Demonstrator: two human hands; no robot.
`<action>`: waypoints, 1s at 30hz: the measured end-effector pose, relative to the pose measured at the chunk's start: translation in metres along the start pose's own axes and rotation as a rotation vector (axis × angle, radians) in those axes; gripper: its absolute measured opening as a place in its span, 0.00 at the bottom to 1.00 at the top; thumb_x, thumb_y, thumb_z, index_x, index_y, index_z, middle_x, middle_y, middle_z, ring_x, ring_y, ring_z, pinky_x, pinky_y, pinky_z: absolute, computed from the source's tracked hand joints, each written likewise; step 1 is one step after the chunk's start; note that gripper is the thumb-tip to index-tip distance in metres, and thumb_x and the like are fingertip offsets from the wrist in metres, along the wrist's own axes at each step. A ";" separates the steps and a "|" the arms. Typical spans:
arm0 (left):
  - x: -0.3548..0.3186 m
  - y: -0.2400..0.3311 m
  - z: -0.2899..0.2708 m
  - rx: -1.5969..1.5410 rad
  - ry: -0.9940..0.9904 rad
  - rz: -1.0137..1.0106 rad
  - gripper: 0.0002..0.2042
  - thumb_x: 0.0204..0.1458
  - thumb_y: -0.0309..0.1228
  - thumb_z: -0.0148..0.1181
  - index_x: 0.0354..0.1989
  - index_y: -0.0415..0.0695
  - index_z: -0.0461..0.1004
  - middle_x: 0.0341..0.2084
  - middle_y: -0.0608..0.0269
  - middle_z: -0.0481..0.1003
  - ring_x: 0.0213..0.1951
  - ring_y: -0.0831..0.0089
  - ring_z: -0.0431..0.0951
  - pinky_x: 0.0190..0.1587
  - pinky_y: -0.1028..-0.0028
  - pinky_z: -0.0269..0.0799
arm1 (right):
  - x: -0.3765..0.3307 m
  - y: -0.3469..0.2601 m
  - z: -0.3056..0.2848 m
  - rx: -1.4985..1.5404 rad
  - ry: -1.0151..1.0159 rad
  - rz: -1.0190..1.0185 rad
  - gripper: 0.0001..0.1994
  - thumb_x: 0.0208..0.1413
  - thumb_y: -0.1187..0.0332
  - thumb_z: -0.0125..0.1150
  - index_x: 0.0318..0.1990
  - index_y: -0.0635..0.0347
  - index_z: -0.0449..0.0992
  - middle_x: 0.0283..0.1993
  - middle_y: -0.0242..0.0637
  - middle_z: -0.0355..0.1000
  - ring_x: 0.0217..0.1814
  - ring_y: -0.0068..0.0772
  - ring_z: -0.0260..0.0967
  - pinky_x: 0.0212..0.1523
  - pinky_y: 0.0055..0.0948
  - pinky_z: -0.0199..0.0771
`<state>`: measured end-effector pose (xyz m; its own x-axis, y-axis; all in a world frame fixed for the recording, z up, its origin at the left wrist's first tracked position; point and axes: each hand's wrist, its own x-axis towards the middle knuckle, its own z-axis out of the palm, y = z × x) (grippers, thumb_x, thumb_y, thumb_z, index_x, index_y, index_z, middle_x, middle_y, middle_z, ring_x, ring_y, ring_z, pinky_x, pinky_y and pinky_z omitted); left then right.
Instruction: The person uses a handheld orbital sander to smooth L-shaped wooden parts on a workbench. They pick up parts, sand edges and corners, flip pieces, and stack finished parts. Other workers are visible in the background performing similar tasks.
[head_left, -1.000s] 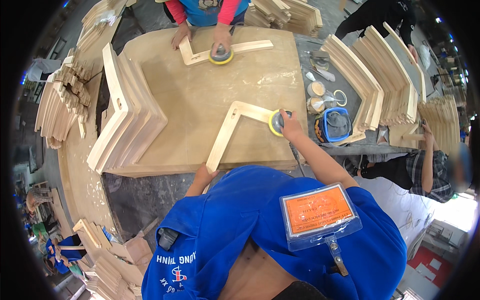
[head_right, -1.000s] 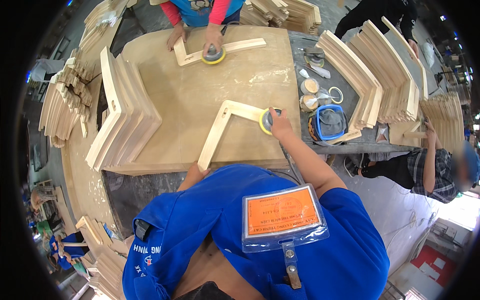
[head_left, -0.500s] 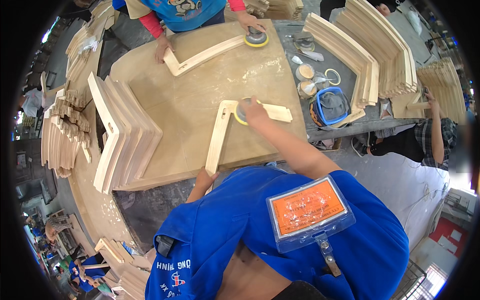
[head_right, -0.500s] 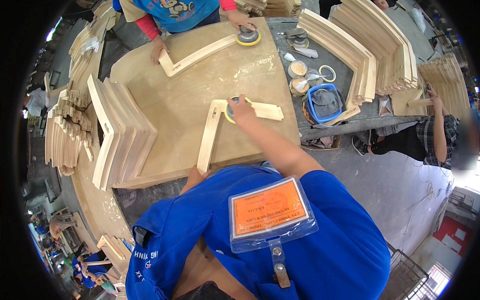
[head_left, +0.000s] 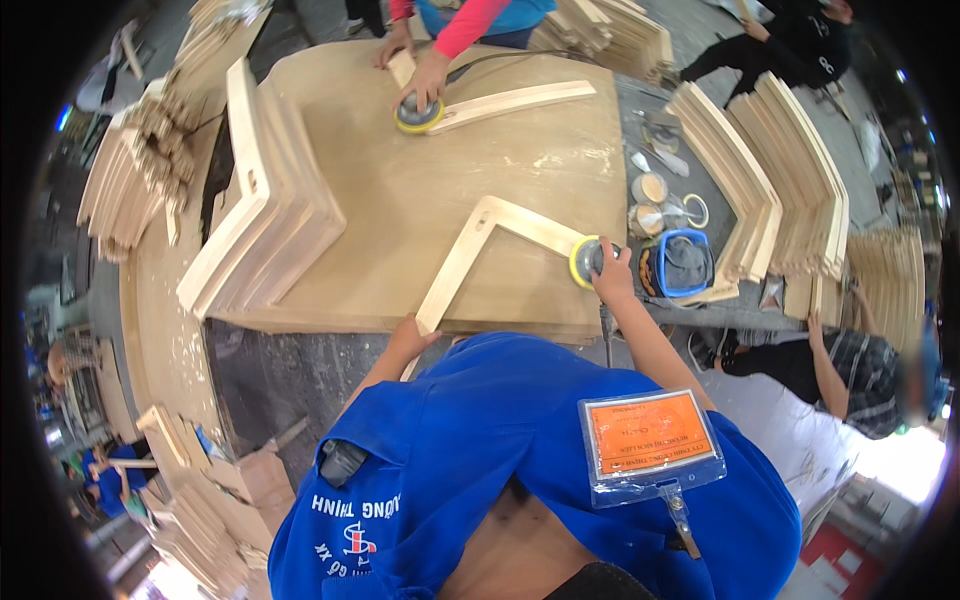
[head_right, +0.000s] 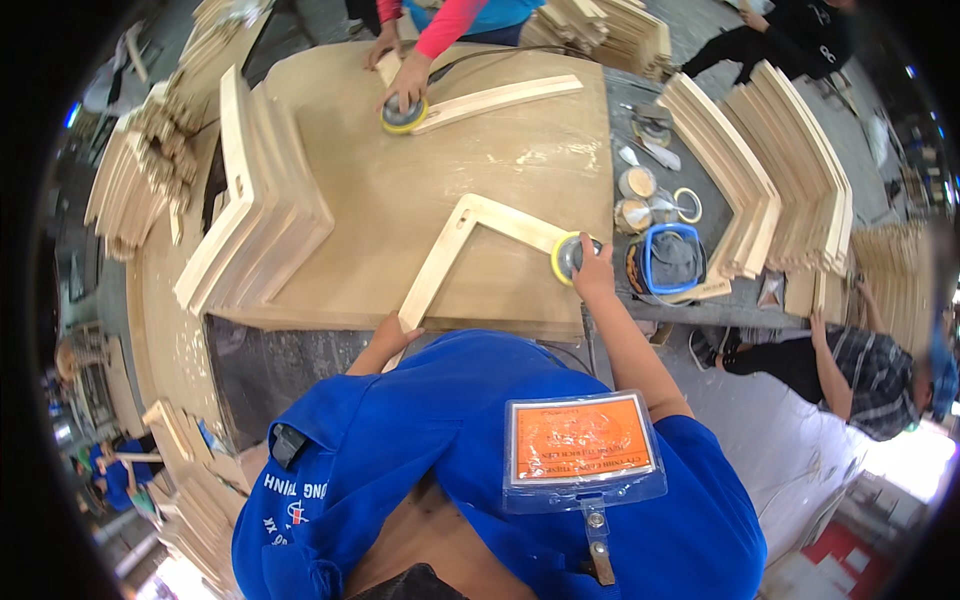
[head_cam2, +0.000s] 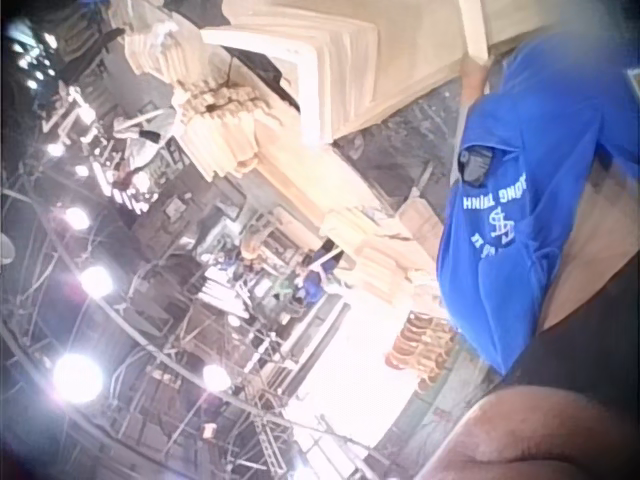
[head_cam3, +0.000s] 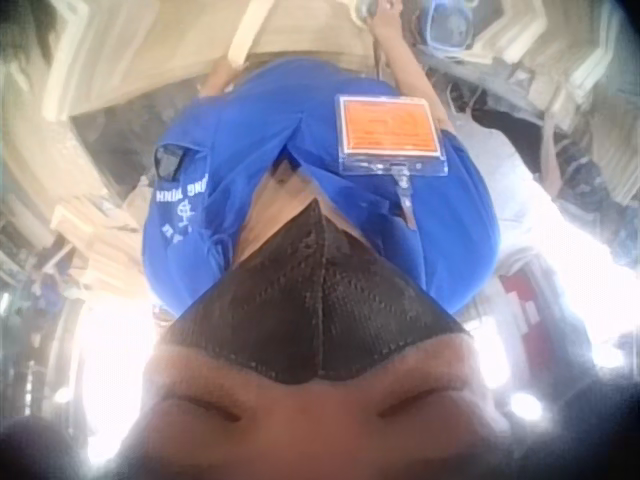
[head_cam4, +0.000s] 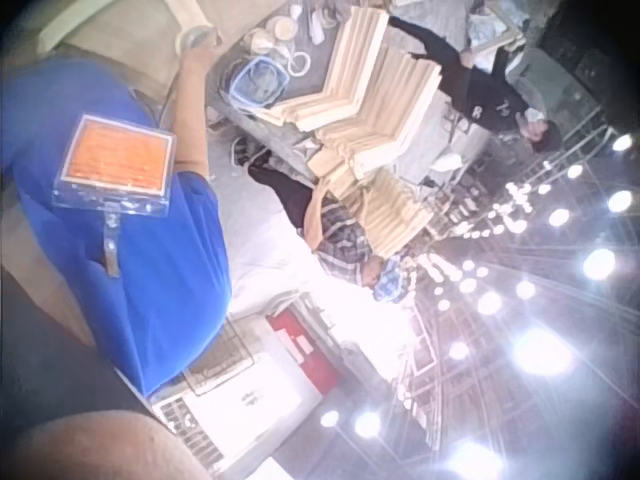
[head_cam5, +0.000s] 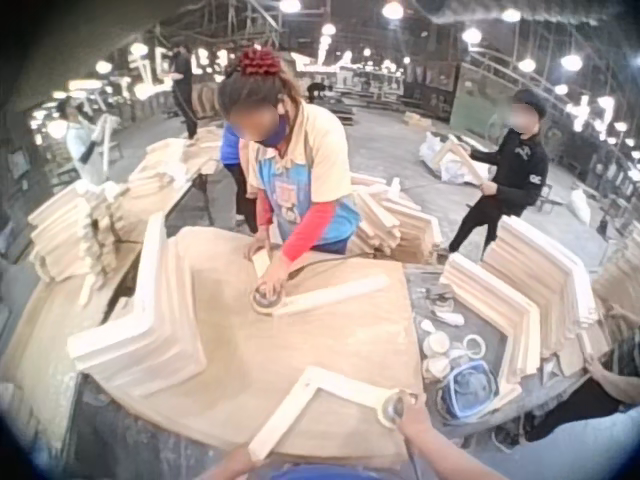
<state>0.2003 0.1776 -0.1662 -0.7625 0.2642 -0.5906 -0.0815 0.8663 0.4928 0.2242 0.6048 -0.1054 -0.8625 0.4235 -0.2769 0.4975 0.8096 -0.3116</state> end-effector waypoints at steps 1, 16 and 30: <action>0.000 0.002 -0.002 0.008 -0.002 -0.037 0.36 0.39 0.49 0.68 0.49 0.31 0.66 0.42 0.38 0.73 0.46 0.48 0.74 0.48 0.61 0.70 | 0.005 -0.005 -0.001 -0.004 0.004 -0.006 0.38 0.43 0.72 0.66 0.63 0.42 0.55 0.57 0.58 0.51 0.50 0.62 0.66 0.50 0.45 0.70; -0.080 -0.087 0.033 -0.790 -0.082 -0.518 0.31 0.51 0.58 0.54 0.49 0.41 0.72 0.30 0.58 0.76 0.33 0.72 0.78 0.34 0.75 0.72 | 0.084 -0.157 0.034 -0.120 -0.118 -0.367 0.37 0.47 0.70 0.64 0.64 0.39 0.51 0.58 0.58 0.50 0.47 0.63 0.68 0.48 0.46 0.72; -0.040 -0.080 -0.001 -1.591 0.087 -0.439 0.41 0.54 0.68 0.27 0.50 0.40 0.69 0.38 0.56 0.76 0.37 0.63 0.77 0.38 0.69 0.73 | -0.032 -0.243 0.082 -0.194 -0.484 -0.899 0.36 0.44 0.72 0.62 0.62 0.37 0.57 0.58 0.54 0.52 0.48 0.59 0.67 0.50 0.45 0.71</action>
<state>0.2368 0.0973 -0.1815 -0.5323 0.0618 -0.8443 -0.7790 -0.4262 0.4599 0.1384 0.3613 -0.0949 -0.7574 -0.5422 -0.3639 -0.3710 0.8159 -0.4435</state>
